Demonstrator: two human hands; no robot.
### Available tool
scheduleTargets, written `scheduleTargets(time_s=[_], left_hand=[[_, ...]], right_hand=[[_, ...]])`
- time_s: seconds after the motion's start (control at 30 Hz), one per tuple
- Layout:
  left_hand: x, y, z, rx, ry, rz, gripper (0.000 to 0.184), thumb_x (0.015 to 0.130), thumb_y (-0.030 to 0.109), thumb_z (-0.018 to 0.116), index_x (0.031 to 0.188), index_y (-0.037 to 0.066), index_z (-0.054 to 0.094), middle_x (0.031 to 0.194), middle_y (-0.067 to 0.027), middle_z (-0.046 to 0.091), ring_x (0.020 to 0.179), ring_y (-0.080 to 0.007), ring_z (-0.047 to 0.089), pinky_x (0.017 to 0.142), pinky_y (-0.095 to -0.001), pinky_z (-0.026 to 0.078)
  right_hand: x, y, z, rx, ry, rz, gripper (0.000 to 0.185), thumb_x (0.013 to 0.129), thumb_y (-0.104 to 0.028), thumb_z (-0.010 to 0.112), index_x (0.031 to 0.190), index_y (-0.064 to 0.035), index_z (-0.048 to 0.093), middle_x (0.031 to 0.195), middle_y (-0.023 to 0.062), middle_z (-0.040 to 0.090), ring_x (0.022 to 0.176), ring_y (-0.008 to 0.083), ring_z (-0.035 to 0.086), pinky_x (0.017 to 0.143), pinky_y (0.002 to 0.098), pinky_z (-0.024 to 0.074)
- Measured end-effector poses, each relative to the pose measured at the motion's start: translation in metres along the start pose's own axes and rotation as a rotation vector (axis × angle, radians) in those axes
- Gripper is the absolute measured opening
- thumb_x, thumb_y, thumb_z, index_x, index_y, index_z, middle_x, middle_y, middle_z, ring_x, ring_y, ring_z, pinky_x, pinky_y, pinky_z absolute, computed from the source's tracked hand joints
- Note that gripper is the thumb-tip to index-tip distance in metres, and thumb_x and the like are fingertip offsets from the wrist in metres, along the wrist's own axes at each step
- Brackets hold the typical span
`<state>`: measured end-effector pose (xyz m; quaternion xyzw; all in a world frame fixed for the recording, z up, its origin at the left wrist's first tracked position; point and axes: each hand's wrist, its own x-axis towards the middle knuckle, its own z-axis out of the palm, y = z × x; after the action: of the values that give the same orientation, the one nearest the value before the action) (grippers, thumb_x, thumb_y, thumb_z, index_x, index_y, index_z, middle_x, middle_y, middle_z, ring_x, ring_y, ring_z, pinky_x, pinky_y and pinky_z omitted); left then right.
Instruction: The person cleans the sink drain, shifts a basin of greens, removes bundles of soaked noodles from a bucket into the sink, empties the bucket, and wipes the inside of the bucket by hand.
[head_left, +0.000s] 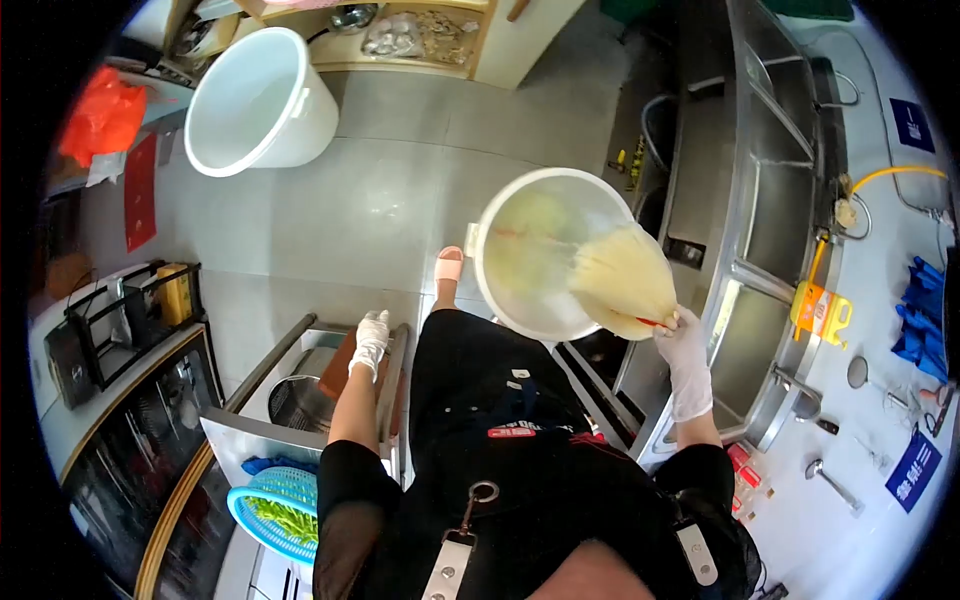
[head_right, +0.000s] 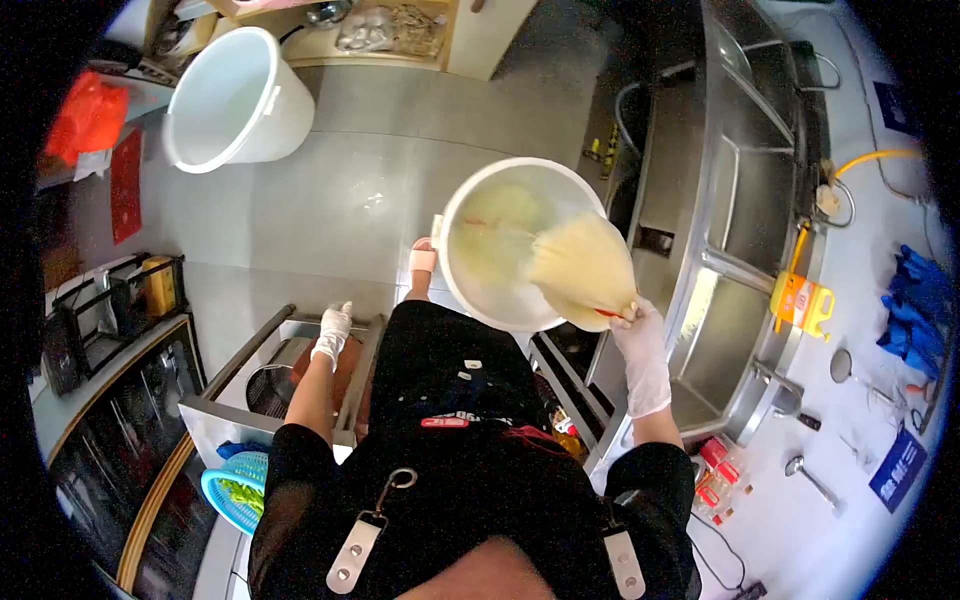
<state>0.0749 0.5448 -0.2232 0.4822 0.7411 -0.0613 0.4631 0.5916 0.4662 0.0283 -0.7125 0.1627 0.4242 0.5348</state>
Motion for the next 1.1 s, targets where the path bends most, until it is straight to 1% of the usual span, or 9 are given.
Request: scheduleTargets(time_s=[0.03, 0.07, 0.43, 0.57, 0.67, 0.73, 0.8, 0.97, 1.1], left_hand=[[0.001, -0.009, 0.006, 0.040, 0.062, 0.066, 0.042, 0.086, 0.036, 0.049, 0.103, -0.002, 0.058, 0.103, -0.0233, 0.059, 0.101, -0.0364, 0.054, 0.088, -0.0397, 0.042], [-0.008, 0.002, -0.002, -0.026, -0.015, -0.032, 0.048, 0.087, 0.036, 0.051, 0.111, -0.006, 0.053, 0.113, -0.0212, 0.056, 0.109, -0.0330, 0.050, 0.093, -0.0362, 0.038], [-0.021, 0.020, 0.004, -0.062, -0.011, -0.045, 0.046, 0.087, 0.032, 0.053, 0.114, -0.005, 0.051, 0.108, -0.0210, 0.059, 0.104, -0.0297, 0.055, 0.088, -0.0332, 0.042], [-0.017, 0.016, 0.004, -0.063, -0.020, -0.021, 0.047, 0.087, 0.032, 0.053, 0.114, -0.006, 0.051, 0.108, -0.0211, 0.059, 0.104, -0.0291, 0.055, 0.089, -0.0328, 0.041], [-0.009, 0.005, 0.008, -0.059, 0.002, 0.014, 0.044, 0.087, 0.032, 0.052, 0.109, -0.006, 0.054, 0.105, -0.0205, 0.060, 0.100, -0.0291, 0.056, 0.086, -0.0336, 0.042], [-0.020, 0.025, -0.006, -0.198, -0.112, -0.094, 0.043, 0.086, 0.034, 0.049, 0.105, -0.003, 0.058, 0.102, -0.0231, 0.060, 0.100, -0.0351, 0.055, 0.087, -0.0380, 0.042], [-0.007, 0.008, 0.002, -0.024, -0.028, 0.004, 0.042, 0.087, 0.033, 0.049, 0.105, -0.003, 0.057, 0.101, -0.0230, 0.060, 0.099, -0.0358, 0.056, 0.086, -0.0375, 0.043], [0.015, -0.026, 0.015, -0.177, -0.044, -0.019, 0.043, 0.086, 0.031, 0.052, 0.106, -0.007, 0.055, 0.099, -0.0236, 0.061, 0.097, -0.0354, 0.056, 0.086, -0.0370, 0.042], [0.002, 0.003, 0.000, -0.313, -0.105, -0.058, 0.036, 0.087, 0.027, 0.052, 0.101, -0.006, 0.056, 0.080, -0.0116, 0.061, 0.073, -0.0176, 0.056, 0.063, -0.0307, 0.045]], right_hand=[[0.009, 0.003, -0.005, 0.013, -0.017, 0.010, 0.005, 0.083, -0.010, 0.049, 0.079, -0.0079, 0.049, 0.060, -0.0009, 0.041, 0.050, 0.0104, 0.035, 0.047, 0.0247, 0.0269], [0.016, 0.005, -0.010, 0.025, -0.034, 0.021, 0.005, 0.083, -0.010, 0.049, 0.078, -0.0086, 0.049, 0.059, -0.0016, 0.040, 0.050, 0.0101, 0.035, 0.047, 0.0243, 0.0268], [0.020, 0.010, 0.003, 0.157, -0.072, 0.197, 0.009, 0.082, -0.011, 0.047, 0.074, -0.0087, 0.050, 0.056, -0.0035, 0.039, 0.047, 0.0083, 0.033, 0.045, 0.0222, 0.0253], [0.028, 0.019, -0.001, 0.172, -0.175, 0.214, 0.007, 0.082, -0.007, 0.046, 0.083, -0.0100, 0.052, 0.059, -0.0043, 0.039, 0.046, 0.0077, 0.032, 0.043, 0.0212, 0.0262], [0.024, 0.026, 0.013, 0.150, -0.151, 0.197, 0.006, 0.082, -0.008, 0.047, 0.088, -0.0082, 0.050, 0.057, -0.0038, 0.039, 0.045, 0.0076, 0.031, 0.043, 0.0213, 0.0257], [0.031, 0.031, 0.015, 0.228, -0.205, 0.232, 0.015, 0.081, -0.003, 0.046, 0.094, -0.0094, 0.050, 0.060, -0.0044, 0.041, 0.043, 0.0058, 0.030, 0.040, 0.0193, 0.0256], [0.030, 0.035, 0.024, 0.247, -0.178, 0.233, 0.017, 0.079, -0.001, 0.045, 0.093, -0.0088, 0.050, 0.060, -0.0044, 0.042, 0.042, 0.0061, 0.031, 0.038, 0.0192, 0.0262], [0.055, 0.064, 0.034, 0.123, -0.082, 0.257, 0.017, 0.077, -0.007, 0.047, 0.093, -0.0101, 0.052, 0.059, -0.0043, 0.043, 0.041, 0.0073, 0.033, 0.038, 0.0211, 0.0279], [0.118, 0.123, 0.043, -0.041, -0.055, 0.209, 0.021, 0.077, -0.014, 0.048, 0.096, -0.0146, 0.056, 0.059, -0.0045, 0.046, 0.041, 0.0091, 0.036, 0.037, 0.0240, 0.0291]])
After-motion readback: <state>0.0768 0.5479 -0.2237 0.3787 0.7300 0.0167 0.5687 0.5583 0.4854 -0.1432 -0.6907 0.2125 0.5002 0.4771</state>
